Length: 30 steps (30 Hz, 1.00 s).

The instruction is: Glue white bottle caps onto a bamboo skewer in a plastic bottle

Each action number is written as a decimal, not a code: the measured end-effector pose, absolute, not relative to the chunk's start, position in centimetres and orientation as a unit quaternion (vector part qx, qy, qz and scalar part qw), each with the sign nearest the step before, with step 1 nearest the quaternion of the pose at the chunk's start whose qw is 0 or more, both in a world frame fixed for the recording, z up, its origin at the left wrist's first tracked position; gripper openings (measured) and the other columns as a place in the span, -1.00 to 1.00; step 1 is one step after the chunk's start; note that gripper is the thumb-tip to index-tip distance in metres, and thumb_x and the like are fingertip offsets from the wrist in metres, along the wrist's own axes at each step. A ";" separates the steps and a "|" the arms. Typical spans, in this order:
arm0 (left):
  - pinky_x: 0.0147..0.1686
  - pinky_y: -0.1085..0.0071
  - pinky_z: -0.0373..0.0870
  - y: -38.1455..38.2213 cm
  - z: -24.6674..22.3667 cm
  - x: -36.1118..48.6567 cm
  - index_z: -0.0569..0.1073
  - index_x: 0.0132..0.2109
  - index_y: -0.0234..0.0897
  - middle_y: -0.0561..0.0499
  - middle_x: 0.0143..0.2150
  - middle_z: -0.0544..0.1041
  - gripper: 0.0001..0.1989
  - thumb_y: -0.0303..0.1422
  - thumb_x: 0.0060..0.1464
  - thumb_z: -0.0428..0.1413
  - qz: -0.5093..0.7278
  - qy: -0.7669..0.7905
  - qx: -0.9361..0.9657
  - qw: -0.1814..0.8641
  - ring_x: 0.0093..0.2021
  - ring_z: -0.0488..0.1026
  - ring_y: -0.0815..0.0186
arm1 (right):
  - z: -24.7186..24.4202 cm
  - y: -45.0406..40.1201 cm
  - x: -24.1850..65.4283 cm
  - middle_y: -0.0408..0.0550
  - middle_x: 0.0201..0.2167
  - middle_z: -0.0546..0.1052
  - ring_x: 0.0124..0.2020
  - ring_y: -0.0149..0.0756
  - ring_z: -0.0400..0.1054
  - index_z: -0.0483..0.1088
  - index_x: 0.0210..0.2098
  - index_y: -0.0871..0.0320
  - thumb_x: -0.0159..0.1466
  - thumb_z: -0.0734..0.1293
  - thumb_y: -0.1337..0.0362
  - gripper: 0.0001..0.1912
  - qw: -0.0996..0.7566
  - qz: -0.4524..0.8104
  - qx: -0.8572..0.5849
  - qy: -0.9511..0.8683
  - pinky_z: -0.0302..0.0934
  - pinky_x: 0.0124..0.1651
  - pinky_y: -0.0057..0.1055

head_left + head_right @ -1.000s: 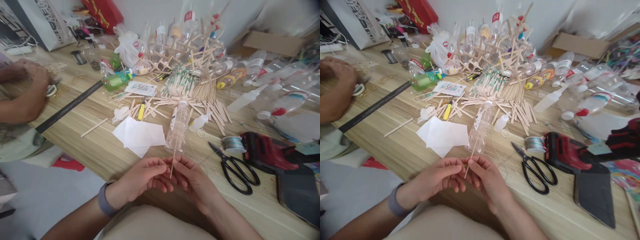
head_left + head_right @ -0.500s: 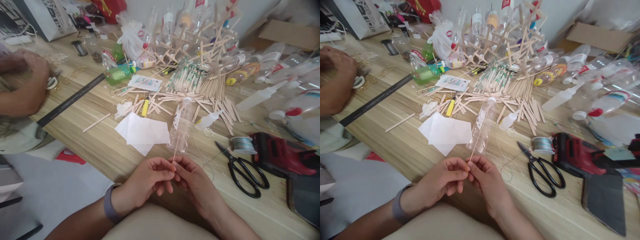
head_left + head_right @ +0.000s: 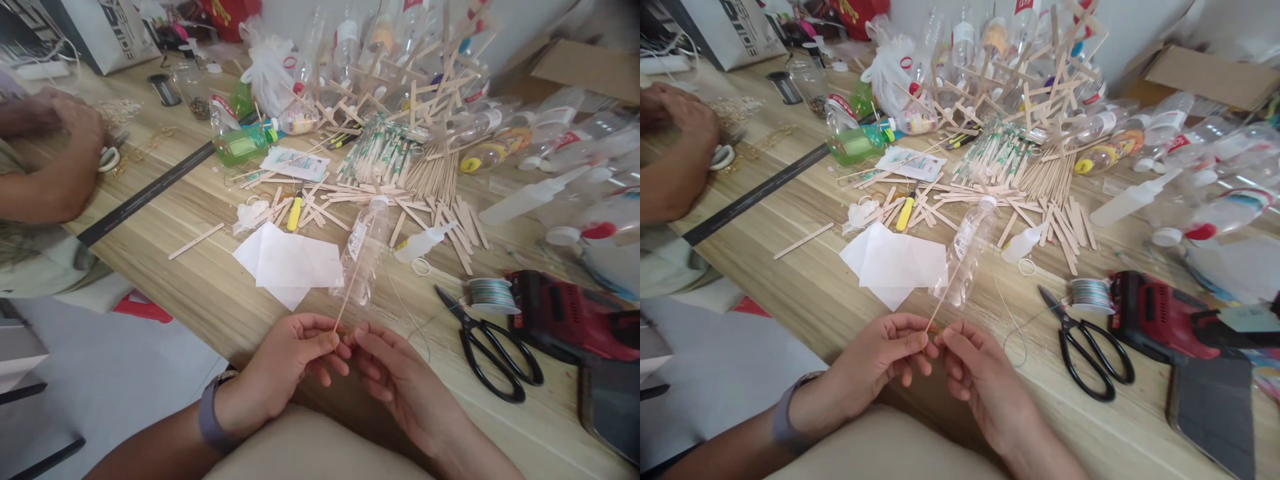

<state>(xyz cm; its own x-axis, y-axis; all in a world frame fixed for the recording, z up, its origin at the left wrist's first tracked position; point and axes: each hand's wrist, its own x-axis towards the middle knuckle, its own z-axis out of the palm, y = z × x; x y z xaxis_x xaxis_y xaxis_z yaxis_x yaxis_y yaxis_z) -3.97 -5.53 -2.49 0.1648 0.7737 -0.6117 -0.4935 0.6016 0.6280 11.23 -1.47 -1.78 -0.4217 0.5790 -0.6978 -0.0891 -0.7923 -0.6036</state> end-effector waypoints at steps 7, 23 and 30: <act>-0.73 0.60 -0.02 -5.7 -2.3 -3.8 0.39 -0.35 -0.34 0.13 -0.54 0.39 -0.80 -0.27 0.00 0.17 0.412 0.512 0.141 0.740 -0.70 0.16 0.58 | -2.3 -1.4 11.5 -0.30 -0.62 0.28 -0.72 -0.71 -0.19 0.37 -0.53 0.24 0.01 0.52 0.17 -0.69 0.199 0.859 -0.448 -0.150 -0.30 -0.77 -0.74; -0.70 0.62 0.19 -6.2 -3.1 -3.6 0.33 -0.35 -0.34 0.10 -0.55 0.44 -0.71 -0.19 0.05 0.17 0.401 0.450 0.127 0.788 -0.67 0.37 0.50 | -2.4 -1.1 11.2 -0.21 -0.51 0.42 -0.71 -0.73 -0.16 0.47 -0.48 0.28 -0.05 0.56 0.25 -0.73 0.280 0.845 -0.442 -0.108 -0.10 -0.76 -0.78; -0.71 0.63 0.19 -6.1 -2.7 -3.8 0.33 -0.08 -0.32 0.14 -0.59 0.42 -0.72 -0.28 0.10 0.10 0.412 0.426 0.113 0.797 -0.69 0.35 0.48 | -2.0 -1.4 11.6 -0.22 -0.51 0.38 -0.69 -0.68 -0.12 0.44 -0.50 0.22 0.00 0.52 0.21 -0.76 0.257 0.853 -0.437 -0.126 -0.11 -0.73 -0.74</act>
<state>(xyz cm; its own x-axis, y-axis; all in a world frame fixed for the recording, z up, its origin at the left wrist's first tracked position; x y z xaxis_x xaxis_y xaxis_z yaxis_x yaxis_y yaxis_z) -3.78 -6.10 -2.66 0.2974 0.7540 -0.5858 -0.5616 0.6343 0.5313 11.55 -1.39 -1.97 -0.4861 0.5483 -0.6804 -0.3273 -0.8362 -0.4401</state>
